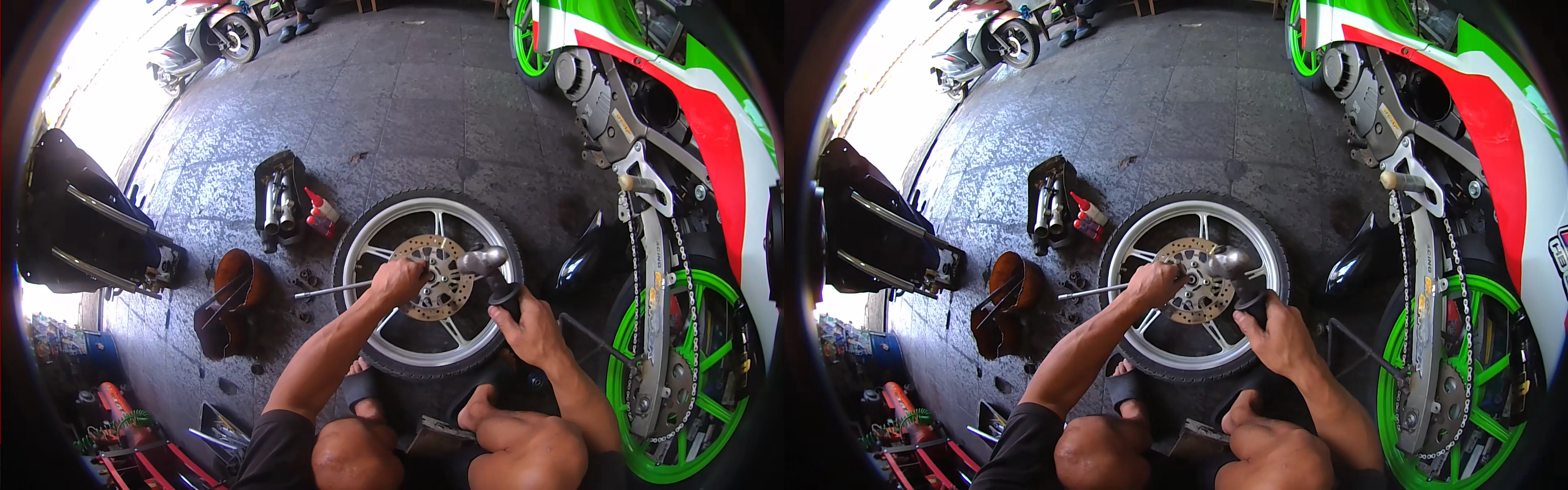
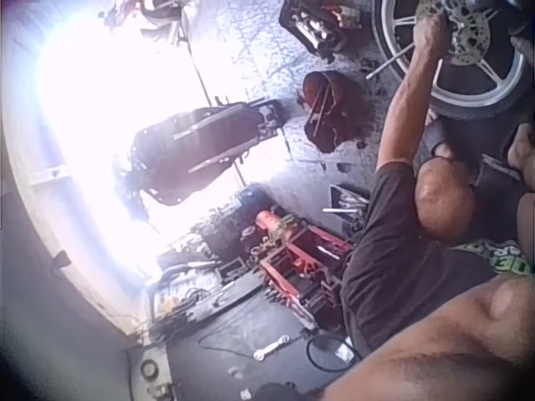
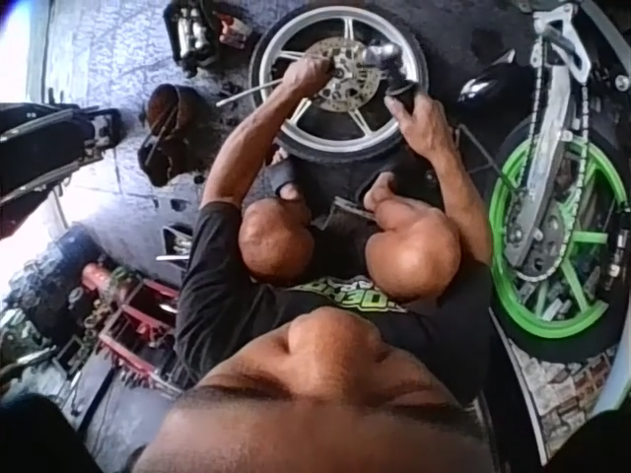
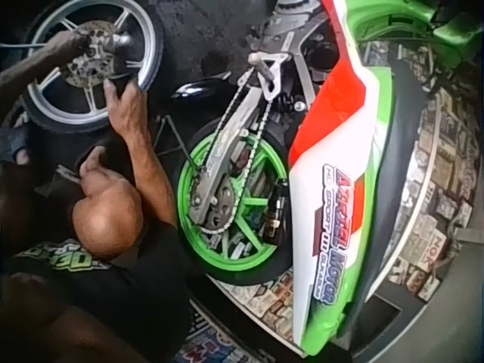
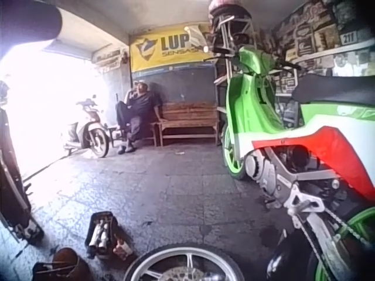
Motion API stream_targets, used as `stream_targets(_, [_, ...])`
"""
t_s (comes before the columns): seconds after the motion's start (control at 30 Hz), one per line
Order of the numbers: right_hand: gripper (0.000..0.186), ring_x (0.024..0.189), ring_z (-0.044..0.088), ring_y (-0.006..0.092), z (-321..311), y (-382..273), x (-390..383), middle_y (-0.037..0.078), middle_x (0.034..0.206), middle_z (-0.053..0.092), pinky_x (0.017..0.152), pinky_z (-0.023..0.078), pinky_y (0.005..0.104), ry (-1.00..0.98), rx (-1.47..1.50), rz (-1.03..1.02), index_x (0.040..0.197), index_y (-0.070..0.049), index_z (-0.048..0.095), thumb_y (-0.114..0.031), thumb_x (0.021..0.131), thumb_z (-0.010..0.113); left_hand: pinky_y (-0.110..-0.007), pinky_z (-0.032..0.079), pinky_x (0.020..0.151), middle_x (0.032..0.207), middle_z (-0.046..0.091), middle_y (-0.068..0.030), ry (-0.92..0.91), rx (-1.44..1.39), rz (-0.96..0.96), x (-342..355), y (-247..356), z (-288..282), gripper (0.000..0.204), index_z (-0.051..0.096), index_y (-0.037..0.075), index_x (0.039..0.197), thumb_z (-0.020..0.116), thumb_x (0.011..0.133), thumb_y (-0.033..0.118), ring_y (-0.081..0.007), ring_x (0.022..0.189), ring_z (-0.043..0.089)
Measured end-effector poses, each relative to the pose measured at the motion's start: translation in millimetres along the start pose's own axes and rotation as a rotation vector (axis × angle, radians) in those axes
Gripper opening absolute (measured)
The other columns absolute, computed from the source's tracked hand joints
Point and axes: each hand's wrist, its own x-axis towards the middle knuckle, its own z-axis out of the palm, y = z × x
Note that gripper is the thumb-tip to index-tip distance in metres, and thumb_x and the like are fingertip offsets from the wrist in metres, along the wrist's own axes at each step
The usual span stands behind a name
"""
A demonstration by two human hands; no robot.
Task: Repairing or servicing a motorcycle wheel, involving removing and re-installing the brake disc and axle components.
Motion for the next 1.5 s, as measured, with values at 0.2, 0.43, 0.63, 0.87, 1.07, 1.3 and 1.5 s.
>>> stream_targets(0.2, [0.037, 0.090, 0.066, 0.0479, -17.5, -37.3, 15.2, 0.028, 0.095, 0.068, 0.074, 0.054, 0.0480, 0.029, 0.080, -0.342, 0.116, 0.002, 0.055, -0.024, 0.092, 0.067, -0.049, 0.056, 0.067, 0.079, 0.070, -0.0181, -0.004, 0.033, 0.013, -0.6, -0.7, 3.3, 0.035, 0.070, 0.008, 0.092, 0.058, 0.094, 0.041, -0.0379, 0.075, 0.070])
stream_targets(0.43, [0.046, 0.093, 0.065, 0.0496, 11.0, -42.3, 36.8, 0.033, 0.094, 0.067, 0.082, 0.052, 0.0515, -0.152, -0.225, -0.092, 0.112, 0.008, 0.059, -0.032, 0.091, 0.065, -0.047, 0.056, 0.067, 0.080, 0.071, -0.0183, -0.065, 0.019, 0.022, 2.7, 1.8, 0.7, 0.032, 0.072, 0.009, 0.094, 0.057, 0.094, 0.038, -0.0365, 0.075, 0.071])
stream_targets(0.63, [0.038, 0.086, 0.066, 0.0497, -19.2, -51.7, 29.2, 0.031, 0.086, 0.067, 0.074, 0.053, 0.0521, 0.100, -0.034, -0.297, 0.107, 0.006, 0.056, -0.028, 0.092, 0.066, -0.047, 0.056, 0.069, 0.081, 0.071, -0.0186, -0.009, 0.031, 0.049, 10.0, 14.5, 6.1, 0.032, 0.072, 0.009, 0.097, 0.059, 0.093, 0.038, -0.0363, 0.076, 0.071])
stream_targets(0.87, [0.034, 0.085, 0.069, 0.0442, -58.2, -81.0, 3.1, 0.025, 0.083, 0.067, 0.071, 0.054, 0.0462, 0.135, 0.163, -0.464, 0.109, 0.003, 0.054, -0.024, 0.092, 0.066, -0.048, 0.056, 0.068, 0.081, 0.071, -0.0195, 0.013, 0.000, 0.048, 15.3, 10.8, 14.6, 0.033, 0.070, 0.007, 0.095, 0.057, 0.094, 0.038, -0.0376, 0.074, 0.070])
stream_targets(1.07, [0.044, 0.082, 0.066, 0.0493, 5.7, -27.8, 24.9, 0.033, 0.083, 0.066, 0.073, 0.054, 0.0550, -0.106, -0.198, 0.016, 0.110, 0.006, 0.057, -0.033, 0.091, 0.064, -0.049, 0.055, 0.069, 0.082, 0.071, -0.0192, 0.010, 0.055, 0.025, 12.2, 16.6, 10.9, 0.033, 0.072, 0.008, 0.091, 0.058, 0.093, 0.038, -0.0378, 0.076, 0.071])
stream_targets(1.3, [0.036, 0.084, 0.066, 0.0489, -15.1, -41.2, 32.8, 0.031, 0.086, 0.067, 0.073, 0.053, 0.0521, 0.124, -0.030, -0.232, 0.108, 0.004, 0.057, -0.028, 0.092, 0.065, -0.049, 0.056, 0.070, 0.082, 0.071, -0.0194, -0.005, 0.006, -0.089, 10.7, 9.8, -2.8, 0.033, 0.070, 0.010, 0.102, 0.057, 0.093, 0.039, -0.0375, 0.078, 0.071])
stream_targets(1.5, [0.029, 0.078, 0.067, 0.0456, -56.5, -85.5, 30.6, 0.025, 0.079, 0.066, 0.066, 0.052, 0.0478, 0.169, 0.183, -0.458, 0.104, 0.002, 0.056, -0.024, 0.093, 0.064, -0.048, 0.056, 0.070, 0.082, 0.071, -0.0199, -0.020, 0.079, -0.070, 15.6, -5.4, 10.0, 0.035, 0.071, 0.008, 0.098, 0.059, 0.093, 0.040, -0.0383, 0.077, 0.070])
